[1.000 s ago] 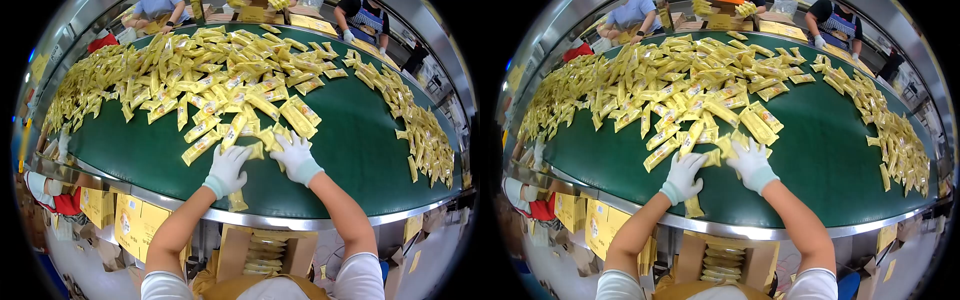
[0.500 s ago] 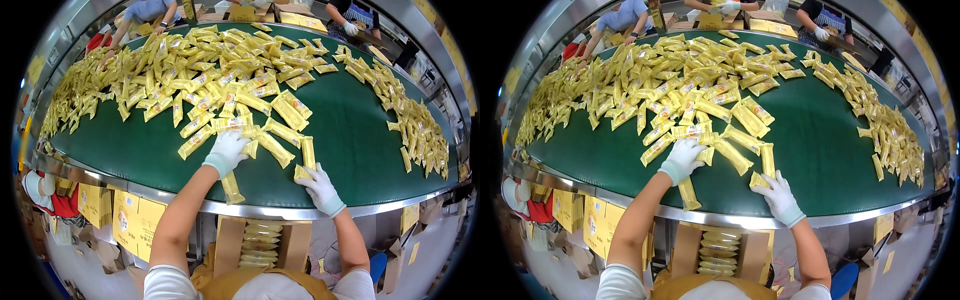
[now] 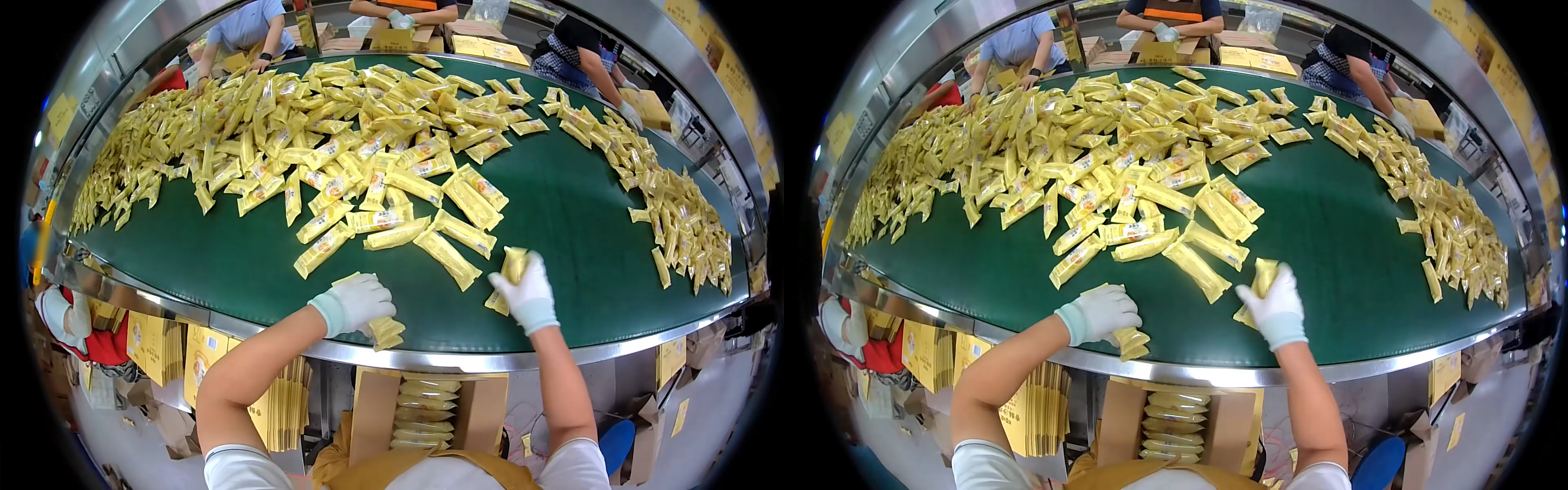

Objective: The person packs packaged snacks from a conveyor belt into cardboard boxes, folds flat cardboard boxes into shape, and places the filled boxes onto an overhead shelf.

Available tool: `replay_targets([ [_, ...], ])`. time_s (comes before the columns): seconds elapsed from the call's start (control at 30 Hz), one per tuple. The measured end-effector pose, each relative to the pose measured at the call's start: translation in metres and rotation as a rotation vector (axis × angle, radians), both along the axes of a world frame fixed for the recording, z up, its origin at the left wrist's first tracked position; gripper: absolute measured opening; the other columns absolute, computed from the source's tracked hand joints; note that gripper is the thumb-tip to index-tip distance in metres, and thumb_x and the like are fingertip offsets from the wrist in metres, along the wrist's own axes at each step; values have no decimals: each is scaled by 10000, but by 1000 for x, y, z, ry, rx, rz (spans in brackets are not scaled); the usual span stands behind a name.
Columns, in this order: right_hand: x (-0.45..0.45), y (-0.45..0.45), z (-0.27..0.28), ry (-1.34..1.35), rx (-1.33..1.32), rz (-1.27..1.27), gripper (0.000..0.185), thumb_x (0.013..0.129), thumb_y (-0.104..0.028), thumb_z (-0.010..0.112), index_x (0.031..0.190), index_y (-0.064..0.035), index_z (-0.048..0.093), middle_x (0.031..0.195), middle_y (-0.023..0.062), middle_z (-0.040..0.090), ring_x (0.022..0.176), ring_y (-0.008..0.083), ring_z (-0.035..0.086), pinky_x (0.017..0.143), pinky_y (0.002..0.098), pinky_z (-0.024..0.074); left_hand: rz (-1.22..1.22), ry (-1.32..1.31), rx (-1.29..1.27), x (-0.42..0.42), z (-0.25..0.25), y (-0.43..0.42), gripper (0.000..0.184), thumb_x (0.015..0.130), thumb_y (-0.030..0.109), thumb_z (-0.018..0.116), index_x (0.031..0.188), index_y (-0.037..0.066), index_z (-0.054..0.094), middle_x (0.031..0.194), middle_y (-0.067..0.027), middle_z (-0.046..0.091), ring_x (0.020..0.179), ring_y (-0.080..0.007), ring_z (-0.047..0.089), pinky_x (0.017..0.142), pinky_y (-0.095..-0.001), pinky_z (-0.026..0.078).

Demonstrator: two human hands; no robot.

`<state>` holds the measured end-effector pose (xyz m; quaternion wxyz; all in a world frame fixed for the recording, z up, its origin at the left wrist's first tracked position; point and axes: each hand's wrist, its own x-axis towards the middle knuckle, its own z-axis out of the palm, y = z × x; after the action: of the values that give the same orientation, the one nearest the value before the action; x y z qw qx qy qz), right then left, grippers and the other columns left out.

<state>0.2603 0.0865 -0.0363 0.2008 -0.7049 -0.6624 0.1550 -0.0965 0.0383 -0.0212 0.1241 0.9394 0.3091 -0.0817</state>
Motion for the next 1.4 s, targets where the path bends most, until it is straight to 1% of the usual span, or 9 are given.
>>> replay_targets([
  [0.2,0,18,18,-292,-455,154,731,709,-408,844,1222,5,528,1250,222,598,1105,398,639,943,457,535,604,-258,-126,17,38,12,581,826,558,736,1153,86,646,1059,-144,654,1001,-356,640,896,-430,516],
  [0.3,0,16,46,-264,-152,301,501,753,-195,789,1176,-48,566,1149,200,601,1043,398,628,902,463,537,830,-449,126,16,53,41,592,836,527,737,1160,41,639,1050,-185,696,994,-380,668,868,-451,534],
  [0.4,-35,27,60,-91,53,451,413,732,-138,781,1084,-48,586,1034,192,635,1007,412,619,864,458,524,1033,-167,15,42,73,77,588,824,500,755,1162,34,631,1054,-201,705,1006,-386,674,893,-444,540],
  [0.6,-119,55,14,-282,-157,377,442,829,-327,753,1121,-54,565,993,227,715,918,400,696,806,468,562,1030,-35,90,76,1,106,306,817,167,753,1084,58,649,1082,-176,712,1056,-359,691,875,-436,567],
  [0.83,-61,22,-3,-583,273,586,231,824,-113,661,1038,-103,574,860,82,657,766,280,685,714,397,550,842,98,308,47,12,53,294,925,59,531,1213,88,582,1077,-127,704,1048,-275,701,905,-413,534],
  [0.9,-52,7,-9,-615,354,621,306,842,-187,675,1121,-86,599,829,74,594,836,285,646,810,388,531,726,126,401,34,-22,38,464,947,266,597,1367,94,500,1178,-137,650,1204,-256,604,1006,-453,453],
  [1.0,-54,-28,27,-419,209,688,941,732,-451,786,1474,-10,411,1152,207,526,1130,364,504,1054,478,378,654,125,588,44,-22,5,1001,842,693,623,1552,54,325,1315,-201,570,1279,-281,503,1058,-438,382],
  [1.23,-52,-7,38,-543,-166,715,1118,633,-575,847,1451,47,406,1178,174,591,1105,355,525,1004,463,400,821,152,71,42,15,30,1144,753,701,715,1537,-19,297,1366,-170,538,1277,-296,502,1068,-463,354],
  [1.4,-39,-14,20,-453,225,841,985,650,-560,826,1386,1,488,1070,146,601,1058,341,541,982,443,411,651,128,328,38,-10,4,1094,782,704,686,1539,10,309,1296,-149,555,1275,-296,486,1102,-468,297],
])
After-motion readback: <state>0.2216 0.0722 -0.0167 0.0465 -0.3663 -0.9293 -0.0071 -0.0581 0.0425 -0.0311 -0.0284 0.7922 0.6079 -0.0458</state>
